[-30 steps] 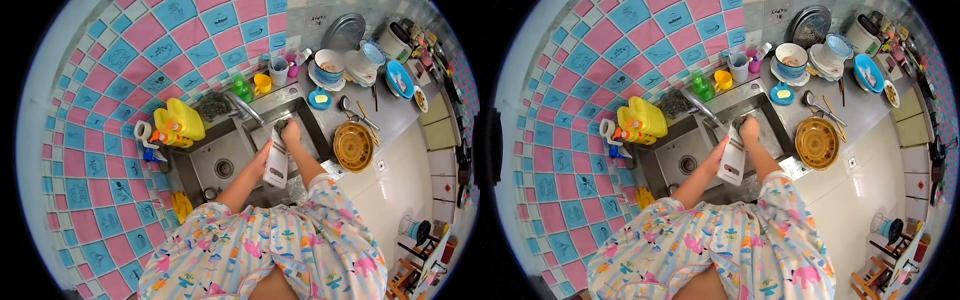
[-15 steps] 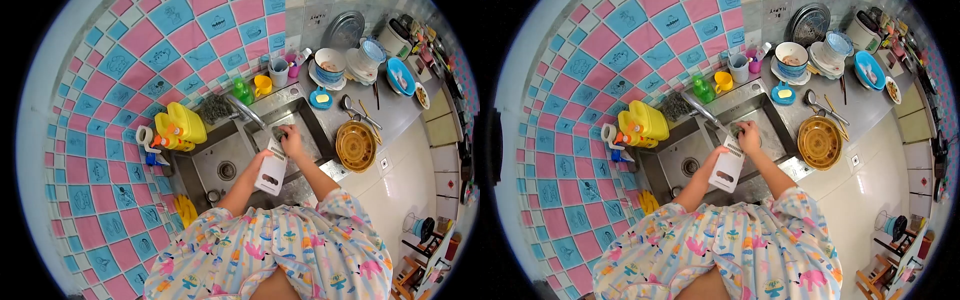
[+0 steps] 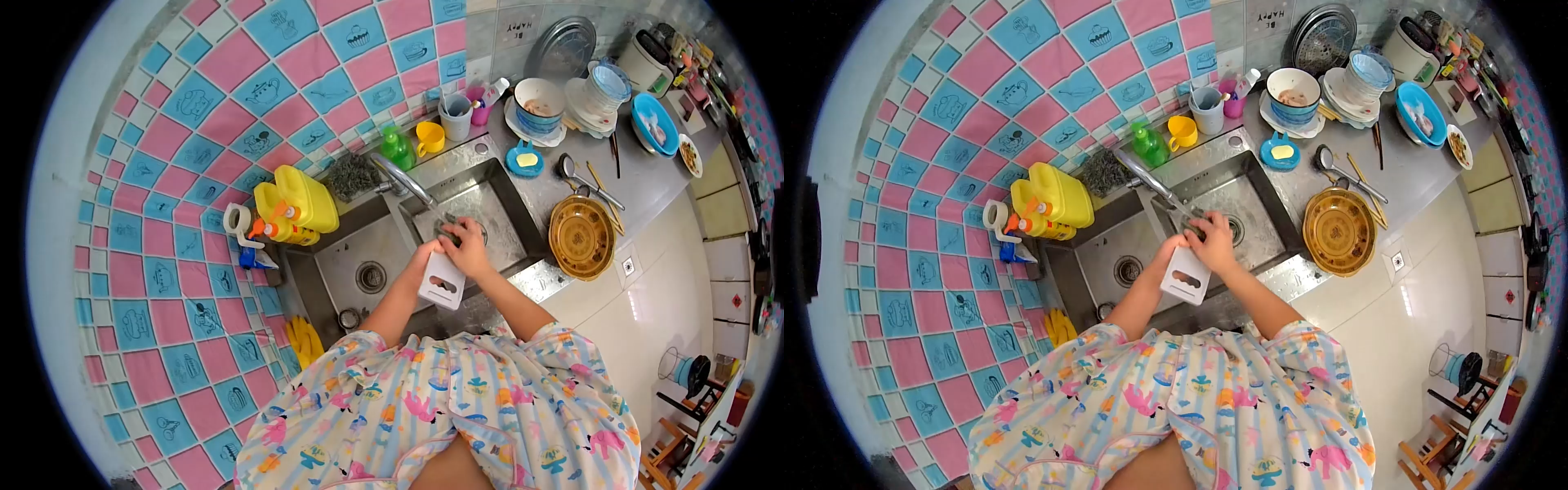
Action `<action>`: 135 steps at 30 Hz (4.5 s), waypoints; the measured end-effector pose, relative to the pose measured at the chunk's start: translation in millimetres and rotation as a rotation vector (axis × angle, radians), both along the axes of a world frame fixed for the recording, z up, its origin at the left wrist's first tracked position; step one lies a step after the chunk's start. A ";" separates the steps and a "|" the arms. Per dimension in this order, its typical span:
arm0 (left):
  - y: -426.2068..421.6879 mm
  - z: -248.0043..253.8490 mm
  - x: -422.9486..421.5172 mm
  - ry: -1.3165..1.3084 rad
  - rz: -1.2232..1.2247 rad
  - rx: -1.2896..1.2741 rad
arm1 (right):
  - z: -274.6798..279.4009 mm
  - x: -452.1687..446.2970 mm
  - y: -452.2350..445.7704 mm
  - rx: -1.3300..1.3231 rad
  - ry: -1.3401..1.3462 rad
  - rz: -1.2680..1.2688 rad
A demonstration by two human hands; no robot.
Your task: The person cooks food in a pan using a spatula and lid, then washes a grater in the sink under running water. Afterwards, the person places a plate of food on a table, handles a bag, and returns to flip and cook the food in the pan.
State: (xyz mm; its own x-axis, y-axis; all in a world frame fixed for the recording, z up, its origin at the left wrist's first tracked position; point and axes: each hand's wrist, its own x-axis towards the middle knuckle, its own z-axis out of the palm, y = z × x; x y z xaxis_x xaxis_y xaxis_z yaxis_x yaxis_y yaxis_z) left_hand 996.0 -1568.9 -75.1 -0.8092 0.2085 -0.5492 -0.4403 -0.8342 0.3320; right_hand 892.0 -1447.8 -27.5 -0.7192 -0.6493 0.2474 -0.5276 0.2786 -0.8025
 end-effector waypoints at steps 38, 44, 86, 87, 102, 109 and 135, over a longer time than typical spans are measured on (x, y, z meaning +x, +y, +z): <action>17.5 67.5 -5.4 0.106 0.027 -0.105 | -22.2 -47.5 -19.3 -0.011 -0.217 0.133; 25.5 68.4 3.4 0.160 0.064 -0.057 | -66.3 -75.2 -26.5 0.030 -0.424 -0.153; -148.8 33.8 -51.2 -0.303 0.461 -1.359 | -64.9 -15.6 -27.5 -0.559 -1.293 -0.570; -152.4 28.9 -52.2 -0.284 0.468 -1.311 | -63.7 -15.6 -27.0 -0.566 -1.300 -0.573; -75.2 18.2 -49.9 -0.256 0.687 -1.388 | -43.7 -17.5 -17.6 -0.488 -1.138 -0.471; -0.4 32.6 -52.0 -0.008 0.473 -0.434 | -36.2 -34.4 -0.3 -0.200 -0.687 -0.325; -0.3 72.4 -33.6 0.009 0.233 -0.521 | 8.2 -72.2 -9.2 -0.088 -0.783 0.009</action>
